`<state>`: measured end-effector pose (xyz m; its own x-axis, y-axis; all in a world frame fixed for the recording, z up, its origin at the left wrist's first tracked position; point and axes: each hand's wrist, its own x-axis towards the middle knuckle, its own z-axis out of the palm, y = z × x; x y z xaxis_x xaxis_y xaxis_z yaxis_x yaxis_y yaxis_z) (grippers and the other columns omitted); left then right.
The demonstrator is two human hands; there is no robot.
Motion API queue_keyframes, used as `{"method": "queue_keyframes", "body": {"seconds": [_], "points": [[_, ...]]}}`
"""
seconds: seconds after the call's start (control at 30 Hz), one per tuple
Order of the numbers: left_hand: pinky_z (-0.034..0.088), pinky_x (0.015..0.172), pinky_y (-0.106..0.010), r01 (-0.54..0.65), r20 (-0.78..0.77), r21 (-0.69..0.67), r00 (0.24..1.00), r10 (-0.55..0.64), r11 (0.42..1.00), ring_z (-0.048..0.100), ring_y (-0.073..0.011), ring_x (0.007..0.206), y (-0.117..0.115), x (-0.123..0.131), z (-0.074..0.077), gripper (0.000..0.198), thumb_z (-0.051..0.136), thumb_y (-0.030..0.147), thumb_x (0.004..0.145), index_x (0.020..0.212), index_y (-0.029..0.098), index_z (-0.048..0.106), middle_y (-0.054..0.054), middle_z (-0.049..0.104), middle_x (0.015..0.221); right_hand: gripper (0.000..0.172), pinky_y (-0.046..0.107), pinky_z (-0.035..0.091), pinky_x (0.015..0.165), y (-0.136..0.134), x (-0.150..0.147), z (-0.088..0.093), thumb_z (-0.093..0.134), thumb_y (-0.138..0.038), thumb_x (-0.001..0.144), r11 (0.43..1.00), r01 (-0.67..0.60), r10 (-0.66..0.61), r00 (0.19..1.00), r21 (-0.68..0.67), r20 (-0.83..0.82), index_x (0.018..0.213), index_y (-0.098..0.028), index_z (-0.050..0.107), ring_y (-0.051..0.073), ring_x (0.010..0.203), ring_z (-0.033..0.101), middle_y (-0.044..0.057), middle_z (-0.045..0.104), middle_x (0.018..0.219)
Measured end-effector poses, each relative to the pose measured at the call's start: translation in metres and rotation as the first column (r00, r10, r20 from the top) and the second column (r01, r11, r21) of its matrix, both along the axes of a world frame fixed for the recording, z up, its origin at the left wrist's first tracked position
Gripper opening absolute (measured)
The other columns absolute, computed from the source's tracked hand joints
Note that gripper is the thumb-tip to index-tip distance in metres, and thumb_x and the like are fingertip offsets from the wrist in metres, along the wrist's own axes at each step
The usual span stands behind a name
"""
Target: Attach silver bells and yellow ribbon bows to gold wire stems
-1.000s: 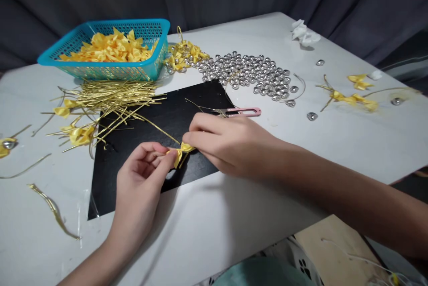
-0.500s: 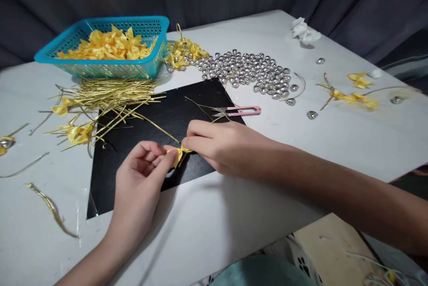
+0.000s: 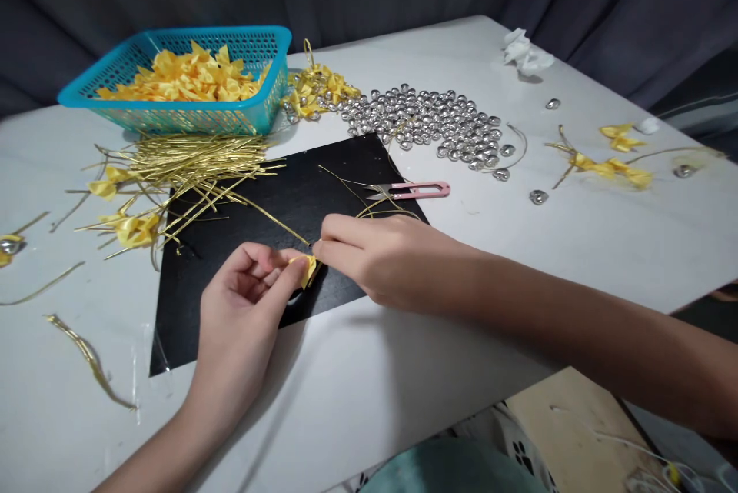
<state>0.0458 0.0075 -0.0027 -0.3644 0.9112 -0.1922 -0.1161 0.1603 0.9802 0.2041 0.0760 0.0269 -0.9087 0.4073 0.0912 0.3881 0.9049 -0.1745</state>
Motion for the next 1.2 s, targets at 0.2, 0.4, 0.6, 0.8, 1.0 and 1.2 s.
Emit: {"method": "queue_keyframes", "body": {"seconds": [0.2, 0.4, 0.6, 0.8, 1.0, 1.2], "points": [[0.042, 0.058, -0.01, 0.011, -0.007, 0.002, 1.0, -0.011, 1.0, 0.055, -0.0054, 0.064, -0.001, 0.0, 0.0, 0.035, 0.075, 0.016, 0.066, 0.061, 0.02, 0.041, 0.008, 0.058, 0.059, 0.034, 0.023, 0.016, 0.043, -0.008, -0.007, 0.003, 0.025, -0.012, 0.096, 0.995, 0.009, -0.015, 0.998, 0.096, 0.065, 0.084, -0.011, 0.056, 0.009, 0.054, 0.036, 0.005, 0.048, 0.073], [0.045, 0.058, -0.011, 0.018, -0.017, 0.031, 1.0, -0.017, 0.999, 0.058, -0.0057, 0.059, -0.001, 0.002, -0.001, 0.039, 0.078, 0.011, 0.059, 0.061, 0.02, 0.04, 0.008, 0.068, 0.064, 0.037, 0.023, 0.018, 0.04, -0.013, -0.008, -0.011, 0.021, -0.003, 0.091, 0.966, -0.025, 0.037, 0.998, 0.258, -0.043, 0.075, -0.011, 0.054, 0.011, 0.058, 0.045, 0.005, 0.048, 0.069], [0.049, 0.061, -0.011, -0.031, -0.034, 0.105, 0.999, 0.035, 0.994, 0.063, -0.0063, 0.064, -0.003, 0.004, -0.001, 0.031, 0.076, 0.012, 0.063, 0.062, 0.021, 0.047, 0.006, 0.071, 0.068, 0.043, 0.023, 0.022, 0.041, -0.012, -0.007, -0.024, 0.017, -0.009, 0.096, 0.943, 0.049, 0.021, 0.978, 0.328, -0.206, 0.084, -0.01, 0.058, 0.01, 0.059, 0.05, 0.005, 0.053, 0.071], [0.052, 0.063, -0.01, -0.048, 0.023, 0.151, 0.999, 0.045, 0.987, 0.065, -0.0059, 0.063, 0.0, 0.004, -0.003, 0.024, 0.074, 0.01, 0.066, 0.074, 0.021, 0.054, 0.005, 0.071, 0.069, 0.047, 0.024, 0.021, 0.042, -0.009, -0.008, -0.027, 0.014, -0.016, 0.098, 0.941, 0.158, -0.068, 0.955, 0.298, -0.29, 0.087, -0.012, 0.059, 0.01, 0.055, 0.049, 0.004, 0.053, 0.069], [0.053, 0.06, -0.016, -0.036, -0.172, 0.263, 0.981, 0.084, 0.964, 0.065, -0.0101, 0.068, -0.006, 0.01, 0.005, 0.027, 0.073, 0.011, 0.068, 0.073, 0.023, 0.05, 0.005, 0.066, 0.07, 0.029, 0.024, 0.016, 0.042, -0.012, -0.009, -0.03, 0.024, -0.013, 0.092, 0.961, 0.153, -0.091, 0.961, 0.23, -0.261, 0.087, -0.015, 0.052, 0.009, 0.046, 0.042, -0.001, 0.049, 0.058], [0.054, 0.064, -0.025, 0.042, -0.515, 0.491, 0.819, 0.251, 0.87, 0.068, -0.014, 0.074, -0.019, 0.014, 0.002, 0.028, 0.07, 0.005, 0.069, 0.072, 0.023, 0.049, 0.005, 0.063, 0.073, 0.025, 0.024, 0.021, 0.043, -0.018, -0.011, -0.027, 0.037, -0.008, 0.083, 0.99, 0.131, -0.113, 0.95, 0.044, -0.292, 0.1, -0.016, 0.052, 0.011, 0.054, 0.052, 0.0, 0.059, 0.064]]}}
